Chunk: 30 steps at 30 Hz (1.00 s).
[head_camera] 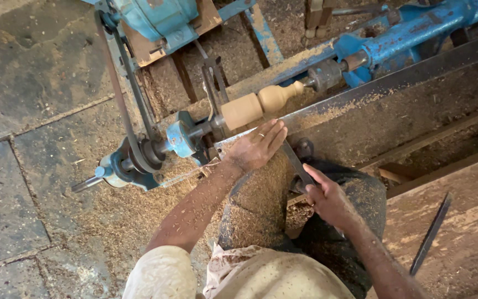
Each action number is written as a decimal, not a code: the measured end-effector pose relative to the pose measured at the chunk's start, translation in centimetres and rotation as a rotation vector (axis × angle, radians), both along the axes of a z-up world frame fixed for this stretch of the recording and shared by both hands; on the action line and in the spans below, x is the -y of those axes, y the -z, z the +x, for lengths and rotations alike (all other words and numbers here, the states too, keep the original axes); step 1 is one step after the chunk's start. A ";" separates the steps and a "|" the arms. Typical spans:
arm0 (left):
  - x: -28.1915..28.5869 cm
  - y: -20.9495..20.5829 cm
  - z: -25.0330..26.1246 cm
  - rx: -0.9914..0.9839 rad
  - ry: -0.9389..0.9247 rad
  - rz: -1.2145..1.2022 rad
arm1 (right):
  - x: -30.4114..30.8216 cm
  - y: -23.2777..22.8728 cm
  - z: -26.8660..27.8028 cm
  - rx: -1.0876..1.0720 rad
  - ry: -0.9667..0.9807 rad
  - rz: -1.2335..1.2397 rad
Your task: The person shapes a cylindrical wooden blank mounted on a lathe using a chisel. They progressively refine the profile, forming a tapered neck and rounded shoulder while wood shavings accumulate on the floor.
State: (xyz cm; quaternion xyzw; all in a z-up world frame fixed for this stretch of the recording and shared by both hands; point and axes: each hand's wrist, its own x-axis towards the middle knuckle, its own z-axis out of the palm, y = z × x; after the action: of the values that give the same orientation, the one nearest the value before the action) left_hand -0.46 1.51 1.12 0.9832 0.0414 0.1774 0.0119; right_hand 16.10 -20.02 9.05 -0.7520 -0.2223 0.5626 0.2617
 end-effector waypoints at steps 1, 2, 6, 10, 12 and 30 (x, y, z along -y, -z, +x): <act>0.0 -0.2 0.1 0.011 -0.009 -0.003 | 0.0 0.1 0.2 0.028 -0.019 0.013; -0.1 -0.3 0.1 0.022 -0.019 -0.006 | 0.1 0.3 0.4 0.021 -0.015 0.031; 0.0 -0.5 0.0 0.046 -0.009 -0.012 | 0.7 0.9 0.3 0.007 -0.002 0.065; -0.1 -0.6 0.1 0.063 -0.009 0.002 | 1.3 1.5 -0.6 -0.069 0.082 0.075; 0.0 -0.3 0.1 0.042 -0.014 -0.001 | 1.3 1.8 -0.8 -0.128 0.129 0.068; 12.7 -9.4 6.0 -0.682 -0.123 -1.108 | 27.0 5.6 3.5 0.921 0.330 -0.166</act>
State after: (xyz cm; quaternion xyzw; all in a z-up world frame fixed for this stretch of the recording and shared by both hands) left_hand 5.54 -11.21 10.54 0.8284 0.1843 -0.1917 0.4930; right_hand 19.64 -47.00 3.48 -0.9660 -0.1472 0.1388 0.1608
